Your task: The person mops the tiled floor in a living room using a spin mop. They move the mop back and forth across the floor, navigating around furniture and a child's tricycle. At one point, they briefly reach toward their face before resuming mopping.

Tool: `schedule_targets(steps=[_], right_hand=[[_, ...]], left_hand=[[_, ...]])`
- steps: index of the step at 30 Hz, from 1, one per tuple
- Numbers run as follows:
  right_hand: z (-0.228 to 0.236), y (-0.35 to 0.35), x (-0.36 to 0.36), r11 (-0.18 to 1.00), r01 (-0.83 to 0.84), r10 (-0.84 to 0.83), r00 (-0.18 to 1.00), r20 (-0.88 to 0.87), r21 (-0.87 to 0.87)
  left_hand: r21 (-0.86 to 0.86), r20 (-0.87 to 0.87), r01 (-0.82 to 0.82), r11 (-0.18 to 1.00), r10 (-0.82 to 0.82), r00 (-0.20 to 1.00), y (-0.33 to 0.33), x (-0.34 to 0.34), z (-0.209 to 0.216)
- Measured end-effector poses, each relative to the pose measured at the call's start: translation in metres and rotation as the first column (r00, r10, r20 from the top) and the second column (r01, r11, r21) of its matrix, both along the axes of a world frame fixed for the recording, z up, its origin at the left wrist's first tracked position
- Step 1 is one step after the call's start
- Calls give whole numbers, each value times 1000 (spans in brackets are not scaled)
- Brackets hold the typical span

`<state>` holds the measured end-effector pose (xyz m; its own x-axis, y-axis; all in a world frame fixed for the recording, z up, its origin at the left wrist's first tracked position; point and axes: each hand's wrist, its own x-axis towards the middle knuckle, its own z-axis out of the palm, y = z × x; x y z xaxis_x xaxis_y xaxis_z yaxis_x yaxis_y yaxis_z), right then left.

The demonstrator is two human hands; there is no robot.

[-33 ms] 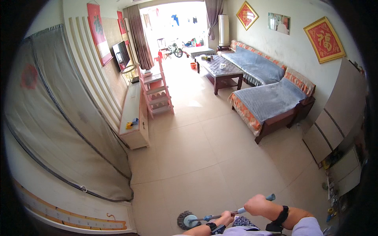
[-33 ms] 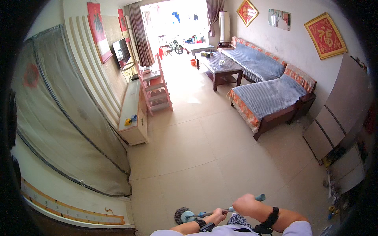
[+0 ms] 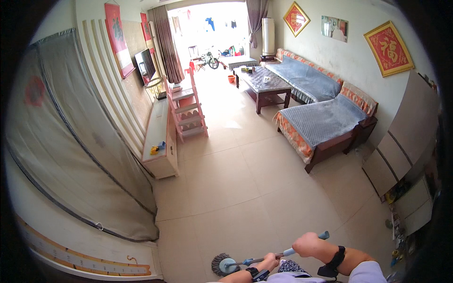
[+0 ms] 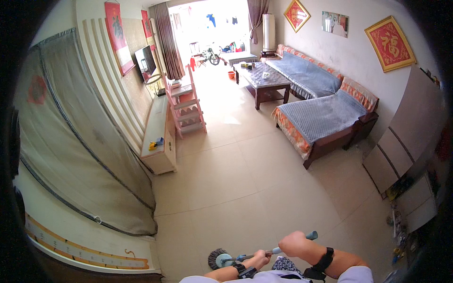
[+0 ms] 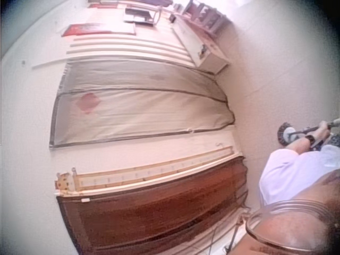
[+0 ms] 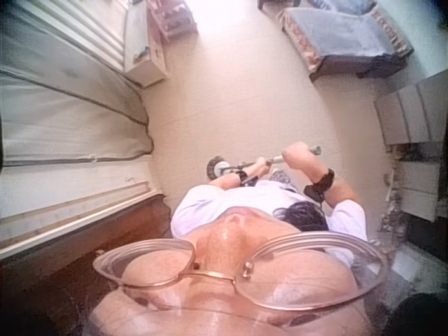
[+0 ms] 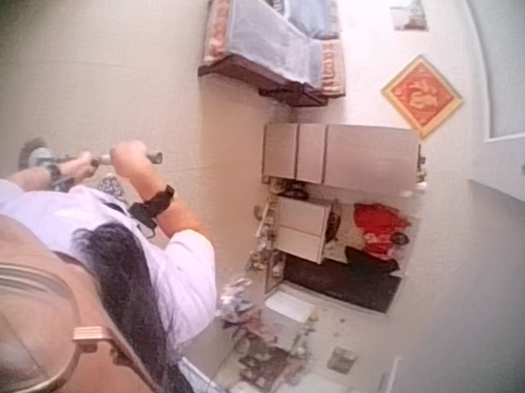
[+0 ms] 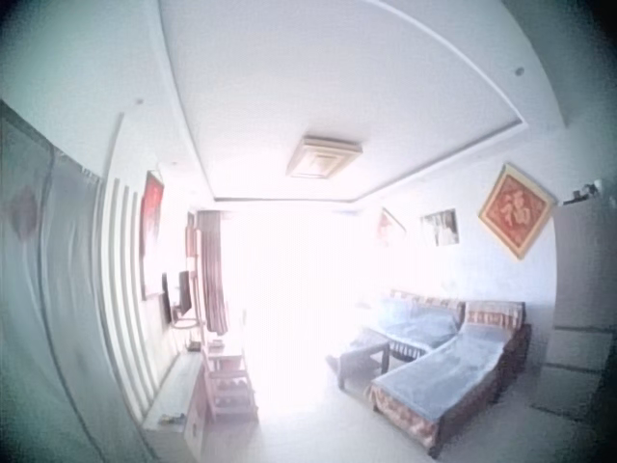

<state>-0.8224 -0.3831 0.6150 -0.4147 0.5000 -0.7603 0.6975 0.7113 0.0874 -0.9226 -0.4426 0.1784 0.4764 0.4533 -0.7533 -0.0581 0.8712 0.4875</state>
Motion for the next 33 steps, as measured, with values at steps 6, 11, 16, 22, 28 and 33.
schedule_targets(steps=[6, 11, 16, 22, 28, 33], right_hand=[[-22, 11, -11, 995, 30, -31, 999, -10, -93], [-3, 12, -5, 999, 19, -15, 993, -120, 32], [36, 25, 35, 981, 73, -16, 953, -304, 180], [44, 14, 36, 984, 162, -126, 918, -376, 67], [24, 26, 61, 792, 466, -542, 835, -102, -394], [7, 23, 66, 309, 658, -800, 570, 186, -686]], left_hand=[[99, -47, 43, 994, -38, 998, -1, 1, -16], [164, -37, 7, 987, -1, 999, -9, -11, -23], [161, -66, -10, 987, 21, 998, -12, -27, -22], [297, -105, -6, 955, 39, 994, -18, -45, 36], [638, -161, 13, 770, 117, 980, -37, -24, 59], [-437, 116, -429, 790, 523, 845, -22, 1, 3]])
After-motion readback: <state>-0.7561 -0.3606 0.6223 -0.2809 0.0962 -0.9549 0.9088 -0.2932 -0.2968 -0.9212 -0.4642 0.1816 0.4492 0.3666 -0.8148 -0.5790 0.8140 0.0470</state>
